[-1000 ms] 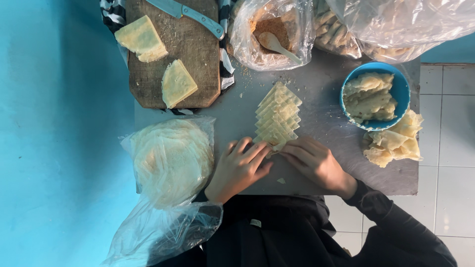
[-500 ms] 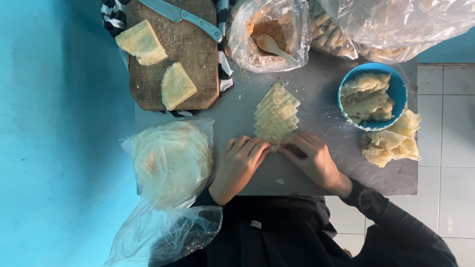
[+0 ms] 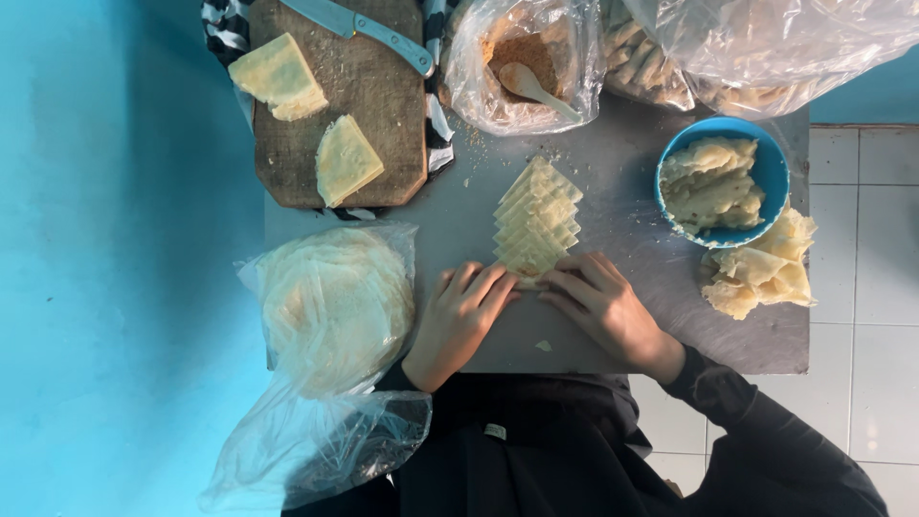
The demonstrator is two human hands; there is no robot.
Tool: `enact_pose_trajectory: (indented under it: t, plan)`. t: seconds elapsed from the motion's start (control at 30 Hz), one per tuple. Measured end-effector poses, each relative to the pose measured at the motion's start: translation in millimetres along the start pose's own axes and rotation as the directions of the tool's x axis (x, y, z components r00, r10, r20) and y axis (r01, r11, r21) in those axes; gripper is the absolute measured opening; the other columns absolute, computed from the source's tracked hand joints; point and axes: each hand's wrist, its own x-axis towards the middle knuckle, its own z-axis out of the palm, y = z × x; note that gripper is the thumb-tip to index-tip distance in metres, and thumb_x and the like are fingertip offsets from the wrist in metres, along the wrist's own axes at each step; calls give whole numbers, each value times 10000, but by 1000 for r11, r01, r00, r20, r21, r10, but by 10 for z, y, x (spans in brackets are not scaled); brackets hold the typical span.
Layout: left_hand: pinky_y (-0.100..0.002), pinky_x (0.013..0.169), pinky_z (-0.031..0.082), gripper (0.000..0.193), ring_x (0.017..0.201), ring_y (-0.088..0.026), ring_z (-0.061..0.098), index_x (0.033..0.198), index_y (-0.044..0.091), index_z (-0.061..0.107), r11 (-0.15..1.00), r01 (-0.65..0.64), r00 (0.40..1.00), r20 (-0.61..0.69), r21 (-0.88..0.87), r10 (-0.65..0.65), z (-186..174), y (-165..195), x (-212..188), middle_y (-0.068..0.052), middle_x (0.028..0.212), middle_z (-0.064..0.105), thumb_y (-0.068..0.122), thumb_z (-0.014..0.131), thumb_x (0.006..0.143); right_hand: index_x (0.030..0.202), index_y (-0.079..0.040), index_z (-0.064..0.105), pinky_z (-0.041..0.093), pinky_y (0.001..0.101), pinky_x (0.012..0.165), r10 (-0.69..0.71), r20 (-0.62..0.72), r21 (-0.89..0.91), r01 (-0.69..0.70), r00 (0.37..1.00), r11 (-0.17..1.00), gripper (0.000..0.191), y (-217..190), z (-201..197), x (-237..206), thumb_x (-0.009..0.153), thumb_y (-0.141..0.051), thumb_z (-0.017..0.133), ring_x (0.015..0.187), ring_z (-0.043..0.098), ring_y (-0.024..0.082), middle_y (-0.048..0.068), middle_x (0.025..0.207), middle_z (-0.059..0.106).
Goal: The person spoons a brown powder filling from a plastic-lined container onto folded dough pieces on a metal table, presses and arranges the filled pieces in a fan-shaped stack, and transfers finished pieces into a blue bowl and a large plastic bag. The person repeats this cycle for successive dough pieces throughout the clip.
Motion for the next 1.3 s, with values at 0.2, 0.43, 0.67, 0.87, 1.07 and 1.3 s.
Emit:
enact_pose_trajectory:
  t: [0.2, 0.43, 0.67, 0.87, 1.07, 1.3]
  plan:
    - [-374, 879, 436, 189, 1013, -207, 599, 1106, 85, 707, 996, 64, 998, 29, -66, -62, 101, -5, 47, -17, 1071, 654, 210, 736, 968, 1011, -47, 742, 575, 390, 820, 107, -31, 57, -105, 994, 993, 166, 72, 25, 19, 859, -105, 775, 943, 688, 287, 104, 1028, 695]
    - [-439, 839, 396, 158, 947, -281, 590, 922, 123, 798, 932, 297, 944, 213, -206, -254, 169, -139, 220, -55, 890, 694, 267, 736, 907, 944, -44, 784, 559, 350, 678, 382, 234, 100, -413, 894, 905, 177, 107, -138, 243, 853, -196, 783, 713, 710, 235, 119, 830, 736]
    - [-444, 854, 388, 193, 906, -284, 617, 867, 119, 802, 912, 387, 881, 344, -132, -324, 102, -102, 410, -71, 806, 719, 307, 763, 881, 896, -14, 739, 526, 355, 641, 430, 255, 68, -459, 866, 886, 211, 75, -195, 336, 828, -194, 824, 670, 660, 242, 126, 773, 701]
    - [-425, 841, 384, 86, 902, -259, 605, 889, 112, 730, 929, 316, 947, 113, -190, -299, 55, 64, 315, -12, 870, 738, 196, 747, 877, 1016, -40, 727, 566, 378, 759, 94, -6, 14, -94, 996, 995, 163, -7, -80, 105, 860, -85, 740, 868, 691, 274, 106, 969, 708]
    - [-388, 895, 386, 175, 1022, -214, 580, 1081, 84, 715, 999, 46, 996, -74, -25, -48, 74, 103, 111, 6, 1040, 699, 196, 703, 948, 1086, 22, 706, 575, 407, 834, -107, -11, -131, 105, 994, 986, 239, -32, -74, -19, 856, -42, 700, 995, 675, 310, 129, 1057, 678]
    - [-413, 882, 375, 117, 1005, -239, 565, 969, 107, 737, 991, 122, 990, 83, -54, -117, 64, -9, 247, -20, 927, 670, 215, 716, 929, 978, -48, 764, 569, 407, 788, 49, 75, -38, -46, 996, 998, 144, 20, -99, 186, 854, -121, 762, 891, 703, 310, 107, 958, 722]
